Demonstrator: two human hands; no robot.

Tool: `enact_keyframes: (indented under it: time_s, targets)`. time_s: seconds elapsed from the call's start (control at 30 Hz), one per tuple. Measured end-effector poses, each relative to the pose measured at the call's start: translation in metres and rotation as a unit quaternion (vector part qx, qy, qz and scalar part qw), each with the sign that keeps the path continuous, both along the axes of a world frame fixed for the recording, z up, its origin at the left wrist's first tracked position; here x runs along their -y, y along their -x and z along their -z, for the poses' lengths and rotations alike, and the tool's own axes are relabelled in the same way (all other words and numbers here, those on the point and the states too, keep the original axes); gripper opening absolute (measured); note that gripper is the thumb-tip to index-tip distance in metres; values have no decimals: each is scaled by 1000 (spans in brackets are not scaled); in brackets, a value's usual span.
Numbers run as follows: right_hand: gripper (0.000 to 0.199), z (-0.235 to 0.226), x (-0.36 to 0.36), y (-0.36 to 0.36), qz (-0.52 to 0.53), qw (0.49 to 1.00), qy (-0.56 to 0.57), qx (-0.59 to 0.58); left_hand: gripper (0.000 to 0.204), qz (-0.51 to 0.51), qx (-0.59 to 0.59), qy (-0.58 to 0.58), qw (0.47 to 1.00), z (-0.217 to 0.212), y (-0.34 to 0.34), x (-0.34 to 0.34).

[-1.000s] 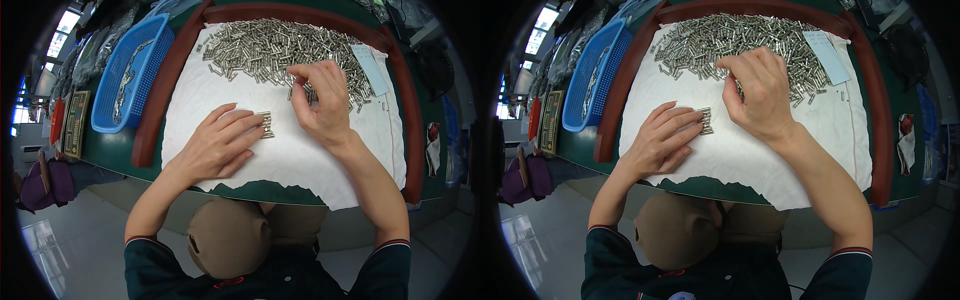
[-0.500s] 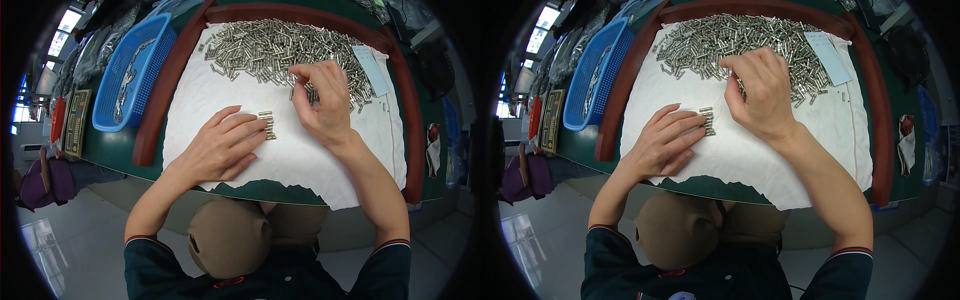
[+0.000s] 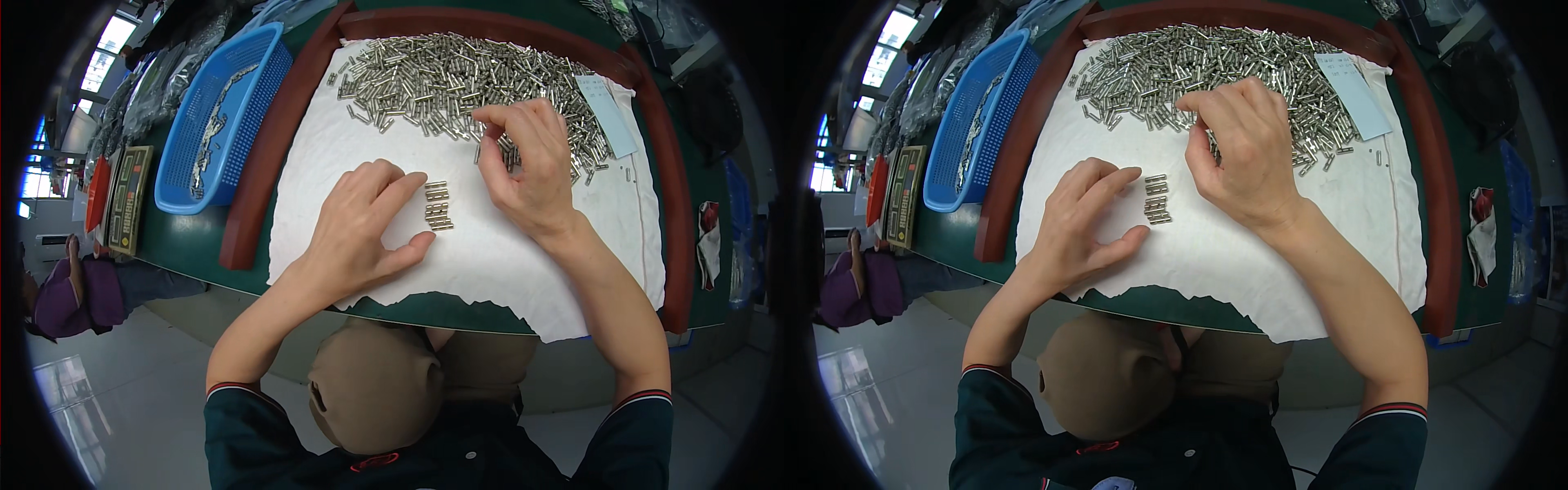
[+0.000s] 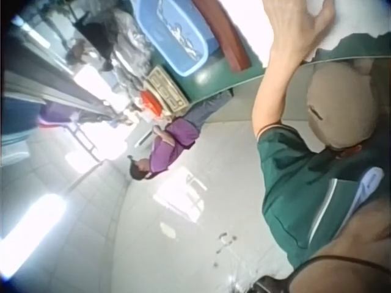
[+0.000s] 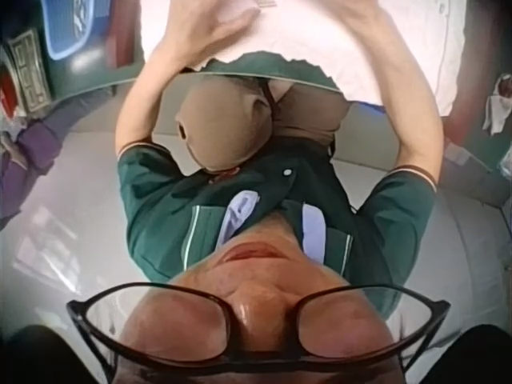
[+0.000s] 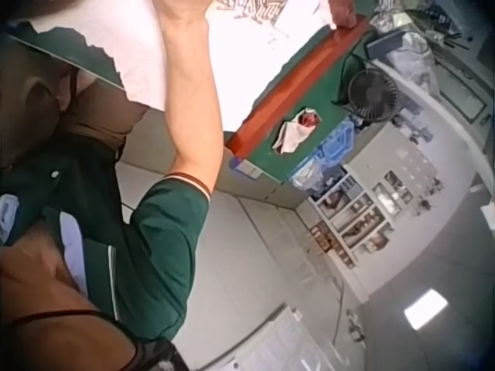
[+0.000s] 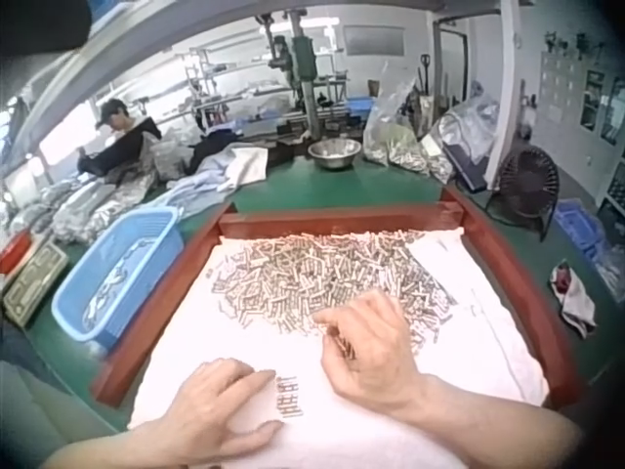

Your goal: Sorting and aligning small metal pins on a workbench in a manufacturing environment.

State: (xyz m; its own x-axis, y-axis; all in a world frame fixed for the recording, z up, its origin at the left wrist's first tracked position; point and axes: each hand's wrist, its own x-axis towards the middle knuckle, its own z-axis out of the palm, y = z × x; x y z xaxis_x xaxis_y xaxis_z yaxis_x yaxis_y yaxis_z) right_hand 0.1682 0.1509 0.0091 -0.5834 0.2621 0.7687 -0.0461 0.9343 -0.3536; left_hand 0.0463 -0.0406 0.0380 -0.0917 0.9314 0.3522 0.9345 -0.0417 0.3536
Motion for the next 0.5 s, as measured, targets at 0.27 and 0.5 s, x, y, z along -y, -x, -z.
enact_keyframes:
  time_s: [0.27, 0.5]
  targets:
    - [28, -1, 0, 1, 0, 1000, -1, -13, 51, -13, 40, 107, 993, -9, -8, -14]
    - [27, -2, -1, -1, 0, 1000, -5, -14, 45, -23, -10, 166, 986, -15, -13, -20]
